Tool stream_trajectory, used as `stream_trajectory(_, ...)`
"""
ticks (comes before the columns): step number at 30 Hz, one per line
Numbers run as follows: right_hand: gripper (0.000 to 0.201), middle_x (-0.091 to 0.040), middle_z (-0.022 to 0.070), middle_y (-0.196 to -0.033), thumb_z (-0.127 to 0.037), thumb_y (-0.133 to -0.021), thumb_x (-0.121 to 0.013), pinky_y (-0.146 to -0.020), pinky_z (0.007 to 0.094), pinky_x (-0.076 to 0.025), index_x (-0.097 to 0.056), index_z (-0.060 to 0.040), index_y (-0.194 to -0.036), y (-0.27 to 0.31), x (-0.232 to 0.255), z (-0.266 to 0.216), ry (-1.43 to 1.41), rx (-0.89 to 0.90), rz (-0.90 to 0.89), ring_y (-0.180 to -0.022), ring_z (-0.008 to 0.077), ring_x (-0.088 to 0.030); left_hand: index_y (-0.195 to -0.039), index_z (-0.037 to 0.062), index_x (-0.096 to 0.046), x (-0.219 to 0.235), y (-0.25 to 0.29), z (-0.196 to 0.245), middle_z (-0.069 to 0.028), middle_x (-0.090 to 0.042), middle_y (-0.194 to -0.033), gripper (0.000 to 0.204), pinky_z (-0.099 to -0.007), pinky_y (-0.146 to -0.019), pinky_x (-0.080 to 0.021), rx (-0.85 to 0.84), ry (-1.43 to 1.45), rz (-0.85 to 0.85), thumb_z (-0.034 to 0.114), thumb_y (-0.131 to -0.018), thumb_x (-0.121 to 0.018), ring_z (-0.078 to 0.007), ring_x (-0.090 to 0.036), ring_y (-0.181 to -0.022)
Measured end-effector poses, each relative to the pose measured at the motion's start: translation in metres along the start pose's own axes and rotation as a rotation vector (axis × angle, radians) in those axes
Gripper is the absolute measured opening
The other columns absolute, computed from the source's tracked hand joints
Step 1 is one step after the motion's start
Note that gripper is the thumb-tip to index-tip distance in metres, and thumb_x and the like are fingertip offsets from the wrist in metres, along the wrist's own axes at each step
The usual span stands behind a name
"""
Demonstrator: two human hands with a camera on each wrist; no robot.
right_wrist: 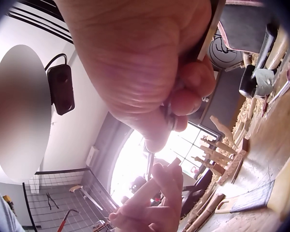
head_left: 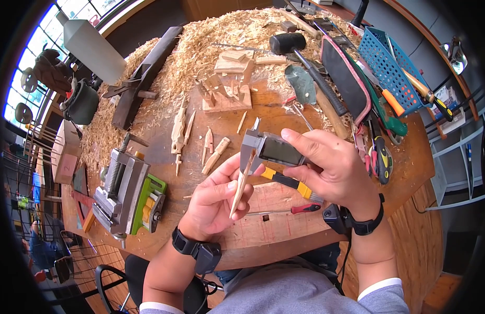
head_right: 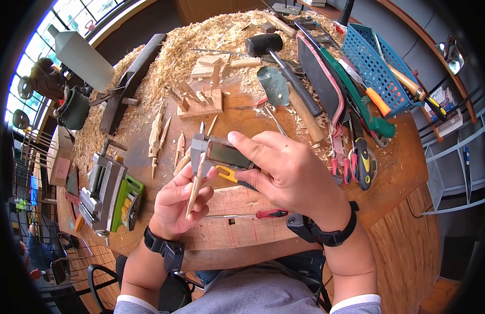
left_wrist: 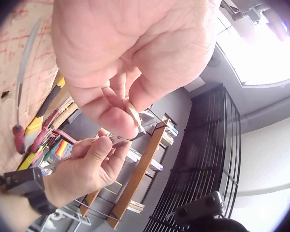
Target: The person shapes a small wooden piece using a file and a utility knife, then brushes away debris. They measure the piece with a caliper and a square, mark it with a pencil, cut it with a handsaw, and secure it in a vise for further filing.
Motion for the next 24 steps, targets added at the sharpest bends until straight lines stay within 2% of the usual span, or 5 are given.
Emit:
stream_trajectory(9, 0.055, -0.064, 0.0150, -0.091, -0.011, -0.078, -0.079, -0.065, 0.0368, -0.053, -0.062, -0.0037, -0.130, 0.0014, -0.0015, -0.0002, -0.030, 0.015, -0.017, -0.075, 0.0300, -0.065, -0.153, 0.0080, -0.029, -0.0002, -0.0003, 0.0001, -0.0165, -0.052, -0.140, 0.064, -0.0257, -0.056, -0.055, -0.018, -0.038, -0.003, 0.002, -0.095, -0.054, -0.0140, -0.060, -0.079)
stream_trajectory(24, 0.055, -0.065, 0.0149, -0.092, -0.009, -0.077, -0.080, -0.064, 0.0361, -0.053, -0.062, -0.0032, -0.129, -0.0008, 0.0014, -0.0012, 0.023, -0.014, 0.008, -0.073, 0.0289, -0.065, -0.155, 0.0066, -0.026, -0.0009, 0.0004, -0.0006, -0.0190, -0.054, -0.137, 0.068, -0.0270, -0.058, -0.055, -0.039, -0.075, -0.020, 0.002, -0.093, -0.056, -0.0128, -0.058, -0.076)
Point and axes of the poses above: each hand's wrist, its own y-axis away from the middle knuckle, its own x-axis out of the back of the hand, z = x × y, the point moved 4 cm from there along -y, towards the middle knuckle
